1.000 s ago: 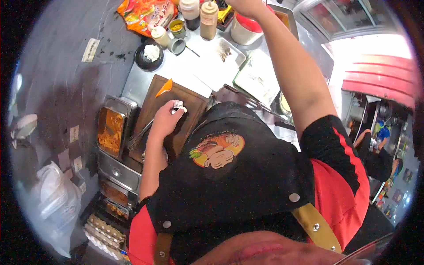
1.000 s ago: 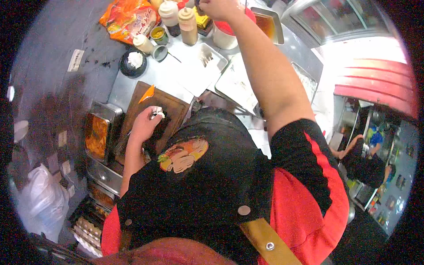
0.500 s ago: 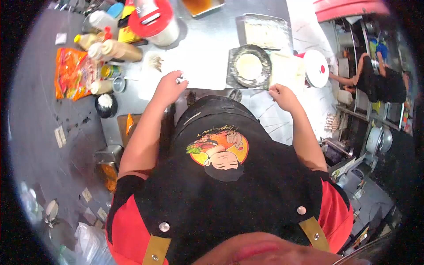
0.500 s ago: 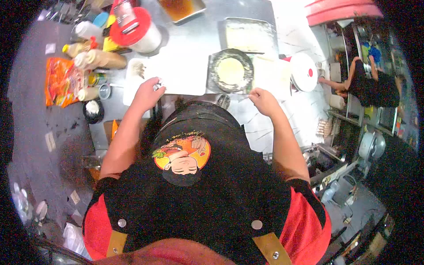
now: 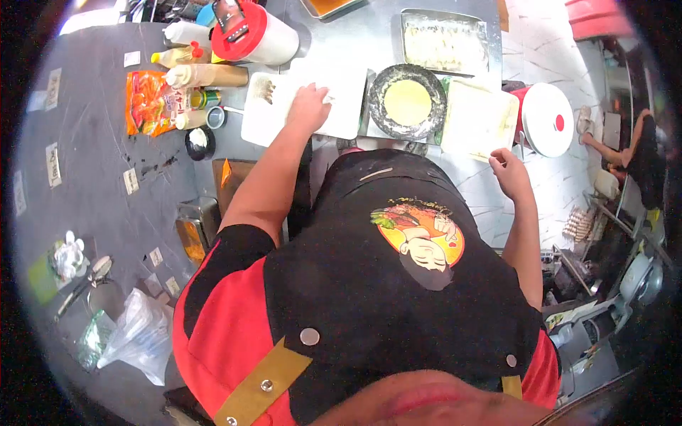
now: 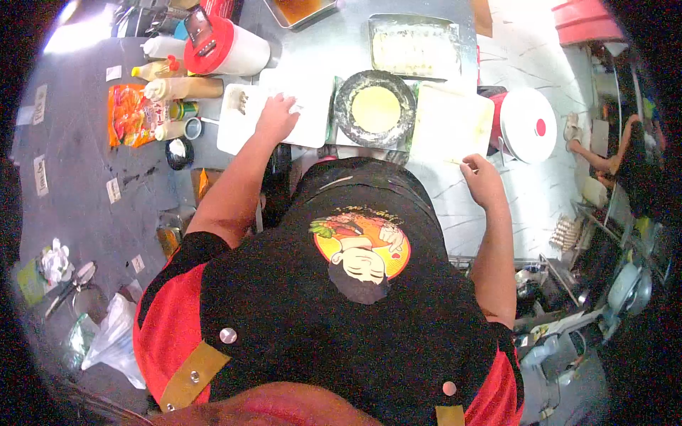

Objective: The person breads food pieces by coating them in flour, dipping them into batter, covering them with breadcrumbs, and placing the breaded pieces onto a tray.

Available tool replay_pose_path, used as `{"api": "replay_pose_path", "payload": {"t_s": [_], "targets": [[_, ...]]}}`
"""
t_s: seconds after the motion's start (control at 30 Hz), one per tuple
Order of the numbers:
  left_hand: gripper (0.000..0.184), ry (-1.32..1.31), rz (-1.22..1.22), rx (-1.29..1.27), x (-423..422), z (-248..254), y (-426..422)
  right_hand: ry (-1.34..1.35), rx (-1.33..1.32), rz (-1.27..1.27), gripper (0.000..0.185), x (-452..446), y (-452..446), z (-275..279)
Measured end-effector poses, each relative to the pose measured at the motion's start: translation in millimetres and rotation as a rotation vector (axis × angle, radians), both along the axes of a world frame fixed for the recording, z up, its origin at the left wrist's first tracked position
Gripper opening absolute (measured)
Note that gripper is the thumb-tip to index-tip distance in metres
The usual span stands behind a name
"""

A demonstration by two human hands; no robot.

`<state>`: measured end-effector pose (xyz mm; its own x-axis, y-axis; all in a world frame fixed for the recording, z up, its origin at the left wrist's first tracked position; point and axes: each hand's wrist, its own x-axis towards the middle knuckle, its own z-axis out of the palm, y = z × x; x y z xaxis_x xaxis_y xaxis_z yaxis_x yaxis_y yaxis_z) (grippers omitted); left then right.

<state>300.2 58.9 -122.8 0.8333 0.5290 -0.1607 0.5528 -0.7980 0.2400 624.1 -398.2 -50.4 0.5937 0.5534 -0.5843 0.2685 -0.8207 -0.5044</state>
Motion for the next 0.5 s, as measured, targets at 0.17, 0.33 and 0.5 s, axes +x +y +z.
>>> {"api": "replay_pose_path", "payload": {"t_s": [0.17,0.33,0.5], "targets": [[0.025,0.128,0.130,0.022,-5,-17,12,-0.005,0.007,0.032,0.030,10,4,-1],[0.022,0.150,0.124,-0.022,-12,-24,20,-0.023,0.012,0.052,0.032,-2,25,-1],[0.021,0.195,0.104,-0.094,-12,-3,17,-0.052,-0.031,0.080,0.033,-29,55,9]]}}
